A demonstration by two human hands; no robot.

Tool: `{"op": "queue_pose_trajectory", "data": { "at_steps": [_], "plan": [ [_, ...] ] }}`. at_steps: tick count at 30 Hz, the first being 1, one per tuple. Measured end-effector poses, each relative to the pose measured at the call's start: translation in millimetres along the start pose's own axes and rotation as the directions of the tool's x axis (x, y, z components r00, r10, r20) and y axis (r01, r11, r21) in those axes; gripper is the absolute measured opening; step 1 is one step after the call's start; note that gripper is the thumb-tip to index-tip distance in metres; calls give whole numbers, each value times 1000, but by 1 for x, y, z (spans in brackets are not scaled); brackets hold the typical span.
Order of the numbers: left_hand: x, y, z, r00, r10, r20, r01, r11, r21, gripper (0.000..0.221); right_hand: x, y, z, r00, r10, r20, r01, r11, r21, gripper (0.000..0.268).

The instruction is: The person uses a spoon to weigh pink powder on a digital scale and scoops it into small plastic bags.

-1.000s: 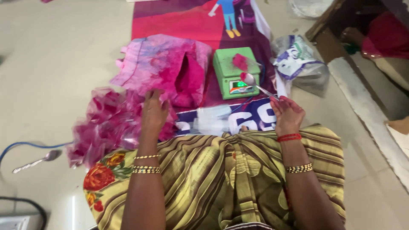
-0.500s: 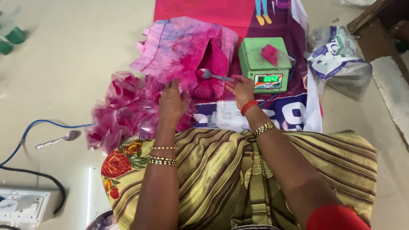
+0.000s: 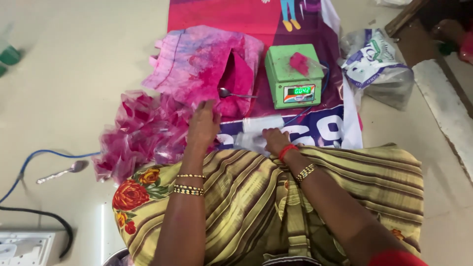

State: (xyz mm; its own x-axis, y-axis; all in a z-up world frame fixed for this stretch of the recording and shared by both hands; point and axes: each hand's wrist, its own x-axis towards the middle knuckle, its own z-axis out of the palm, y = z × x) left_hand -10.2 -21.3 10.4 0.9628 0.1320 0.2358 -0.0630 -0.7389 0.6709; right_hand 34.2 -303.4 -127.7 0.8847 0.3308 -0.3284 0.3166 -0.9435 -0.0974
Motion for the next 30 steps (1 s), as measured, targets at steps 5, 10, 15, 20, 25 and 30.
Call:
{"op": "queue_pose_trajectory", "data": {
  "at_steps": [5,10,15,20,25,30],
  "plan": [
    [-14,-11,23,998,48,51,-50,998,43,38,-14,-16,-12,998,-15,-58,15,1000,-1,60],
    [-28,1,32,990,77,119,-83,995,52,39,-4,-11,2,999,17,-45,-17,1000,2,56],
    [-42,-19,75,971,185,150,-189,982,10,42,1,-7,11,996,1,-88,0,1000,6,23],
    [-58,20,64,962,254,101,-255,967,-3,48,-38,-20,-32,946,-175,-274,226,960,166,19],
    [-62,30,77,950,303,69,-310,943,121,47,-78,-24,-79,798,-345,-494,489,850,196,9],
    [-63,14,98,986,89,144,-97,994,52,31,-92,-10,-95,863,-189,-468,488,549,678,34]
  ]
}}
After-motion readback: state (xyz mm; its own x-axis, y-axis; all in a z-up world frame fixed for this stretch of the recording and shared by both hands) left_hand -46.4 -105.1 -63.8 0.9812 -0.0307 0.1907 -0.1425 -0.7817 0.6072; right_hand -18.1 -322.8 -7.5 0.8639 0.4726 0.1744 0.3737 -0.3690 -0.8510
